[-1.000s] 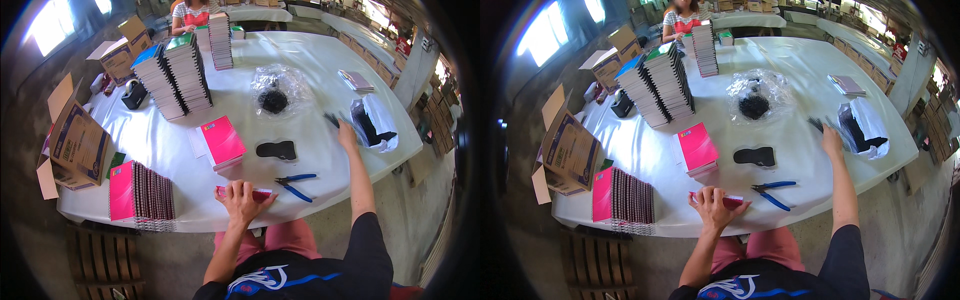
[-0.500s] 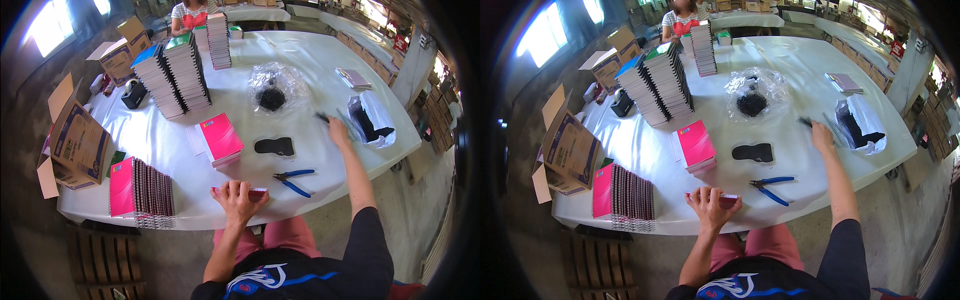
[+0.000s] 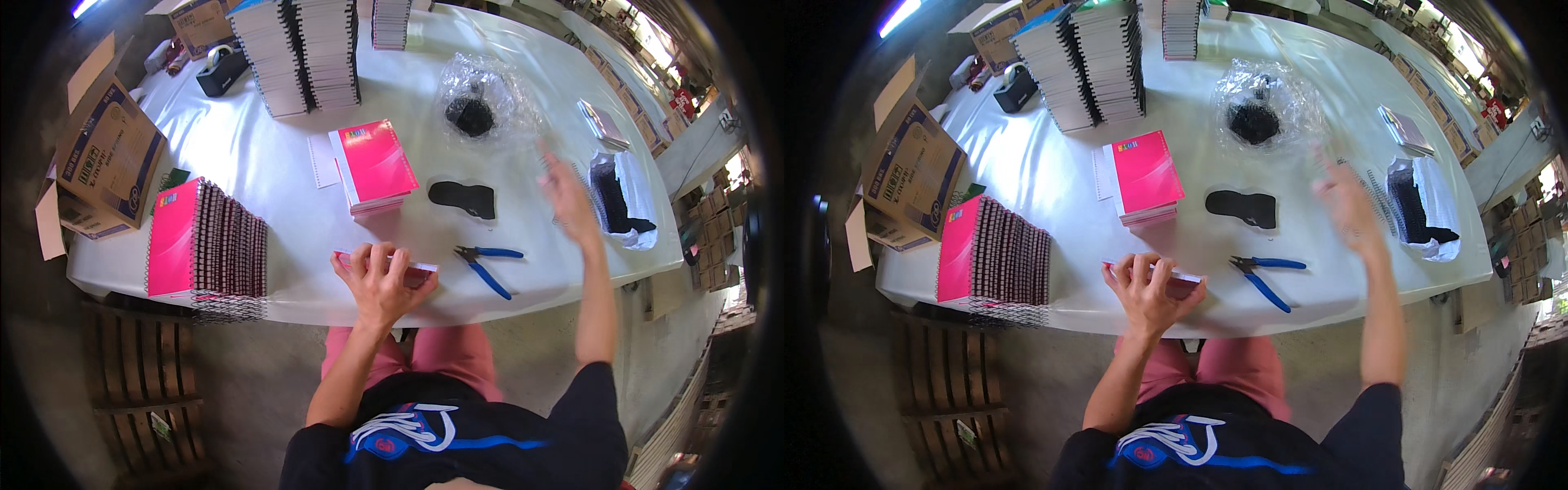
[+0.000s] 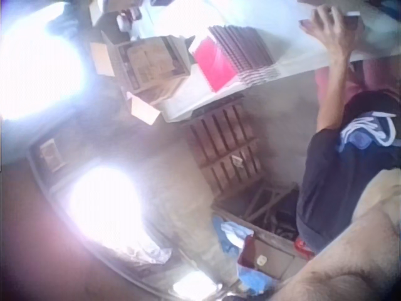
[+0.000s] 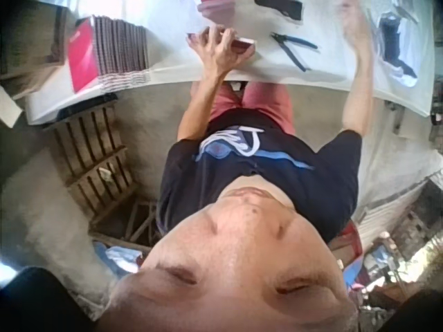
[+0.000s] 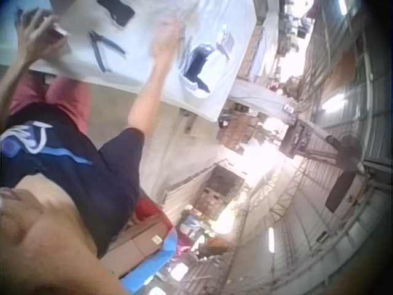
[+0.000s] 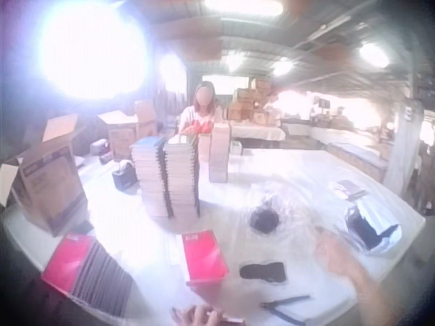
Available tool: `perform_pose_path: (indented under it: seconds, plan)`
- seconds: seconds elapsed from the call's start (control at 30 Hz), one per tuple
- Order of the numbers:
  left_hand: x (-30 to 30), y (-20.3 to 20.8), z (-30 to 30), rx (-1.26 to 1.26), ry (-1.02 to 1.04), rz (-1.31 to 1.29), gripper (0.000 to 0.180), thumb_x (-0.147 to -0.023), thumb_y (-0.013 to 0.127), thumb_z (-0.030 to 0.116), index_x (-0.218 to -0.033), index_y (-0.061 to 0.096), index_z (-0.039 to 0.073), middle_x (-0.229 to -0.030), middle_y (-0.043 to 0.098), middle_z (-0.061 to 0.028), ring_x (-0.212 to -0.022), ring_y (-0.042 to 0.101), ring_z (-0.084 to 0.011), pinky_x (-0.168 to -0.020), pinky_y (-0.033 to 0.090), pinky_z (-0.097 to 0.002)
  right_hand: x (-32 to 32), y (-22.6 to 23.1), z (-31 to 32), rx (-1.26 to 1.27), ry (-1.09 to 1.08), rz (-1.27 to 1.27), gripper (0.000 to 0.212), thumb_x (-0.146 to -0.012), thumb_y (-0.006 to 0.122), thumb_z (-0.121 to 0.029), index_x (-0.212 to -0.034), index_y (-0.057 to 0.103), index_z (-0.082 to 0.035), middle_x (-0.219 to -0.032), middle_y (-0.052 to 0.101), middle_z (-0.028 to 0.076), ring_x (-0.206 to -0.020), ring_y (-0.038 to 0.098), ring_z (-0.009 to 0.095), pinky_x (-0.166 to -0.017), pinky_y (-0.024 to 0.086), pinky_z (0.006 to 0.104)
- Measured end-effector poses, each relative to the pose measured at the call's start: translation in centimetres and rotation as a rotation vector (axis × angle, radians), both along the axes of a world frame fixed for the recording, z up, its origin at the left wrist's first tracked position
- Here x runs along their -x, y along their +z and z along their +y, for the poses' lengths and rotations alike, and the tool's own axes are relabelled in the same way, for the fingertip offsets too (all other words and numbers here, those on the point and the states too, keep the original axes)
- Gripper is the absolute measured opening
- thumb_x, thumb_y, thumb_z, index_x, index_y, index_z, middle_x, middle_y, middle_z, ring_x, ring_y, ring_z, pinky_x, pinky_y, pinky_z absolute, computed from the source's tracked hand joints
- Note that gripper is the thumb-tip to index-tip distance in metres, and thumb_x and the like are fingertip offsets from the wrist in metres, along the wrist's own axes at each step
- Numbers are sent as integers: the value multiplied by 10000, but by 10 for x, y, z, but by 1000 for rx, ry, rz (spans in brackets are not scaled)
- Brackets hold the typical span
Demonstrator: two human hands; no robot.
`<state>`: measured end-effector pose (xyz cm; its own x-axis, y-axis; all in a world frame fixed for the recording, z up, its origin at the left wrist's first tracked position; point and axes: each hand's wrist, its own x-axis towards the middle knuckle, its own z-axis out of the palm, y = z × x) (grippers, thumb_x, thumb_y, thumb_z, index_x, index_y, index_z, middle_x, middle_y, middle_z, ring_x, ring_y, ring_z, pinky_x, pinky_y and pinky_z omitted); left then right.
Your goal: The person assembles spiral notebooks by sliding a metal binding into the punched holes of the paper and covers, using a blue plier-like tool to trim or secure the binding, and then stacking the completed notebooks on the table.
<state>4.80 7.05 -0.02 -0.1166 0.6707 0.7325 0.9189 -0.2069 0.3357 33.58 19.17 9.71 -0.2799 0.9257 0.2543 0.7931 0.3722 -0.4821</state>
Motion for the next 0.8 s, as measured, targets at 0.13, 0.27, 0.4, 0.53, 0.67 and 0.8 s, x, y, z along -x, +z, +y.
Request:
perform_pose_path:
  seconds: [0.13, 0.27, 0.4, 0.53, 0.67, 0.8]
  plan:
    - [0, 3, -1, -7, 33, 24, 395, -537, 770, 449, -761, 572, 191, -890, 515, 2, -960, 446, -244, -930, 245, -542, 87, -6, -80, 255, 272, 329, 316, -858, 606, -64, -1172, 624, -92, -985, 623, 122, -893, 590, 213, -790, 469, 305]
    - [0, 3, -1, 9, -11, 28, 392, -529, 764, 444, -746, 561, 187, -860, 491, 0, -952, 442, -244, -938, 236, -552, 110, -39, -97, 185, 185, 539, 250, -762, 712, -35, -1009, 710, -76, -875, 640, 74, -827, 586, 177, -750, 470, 284]
    - [3, 3, -1, 36, -16, 32, 435, -523, 769, 480, -754, 560, 177, -848, 477, -6, -948, 445, -245, -922, 246, -559, 118, -46, -97, 133, 287, 536, 255, -751, 718, -11, -1000, 709, -68, -876, 633, 70, -782, 589, 174, -720, 469, 269]
    - [3, 11, -2, 76, -2, 57, 481, -520, 777, 512, -782, 569, 167, -864, 477, -9, -937, 459, -238, -885, 272, -564, 108, -35, -92, 339, 360, 541, 233, -783, 697, -10, -1012, 699, -54, -867, 625, 65, -772, 590, 147, -697, 464, 257]
    - [7, 14, -3, 139, -26, 57, 483, -533, 780, 499, -820, 575, 168, -880, 477, -4, -920, 470, -217, -841, 288, -566, 106, -37, -86, 394, 455, 517, 220, -813, 668, -5, -1029, 688, -44, -856, 617, 66, -741, 577, 124, -661, 452, 247]
    - [9, 18, -5, 173, -25, 74, 495, -586, 743, 544, -875, 585, 175, -872, 462, 5, -894, 472, -189, -817, 286, -569, 105, -21, -86, 650, 340, 402, 281, -830, 652, -16, -1110, 642, -47, -844, 609, 78, -687, 570, 133, -614, 450, 257]
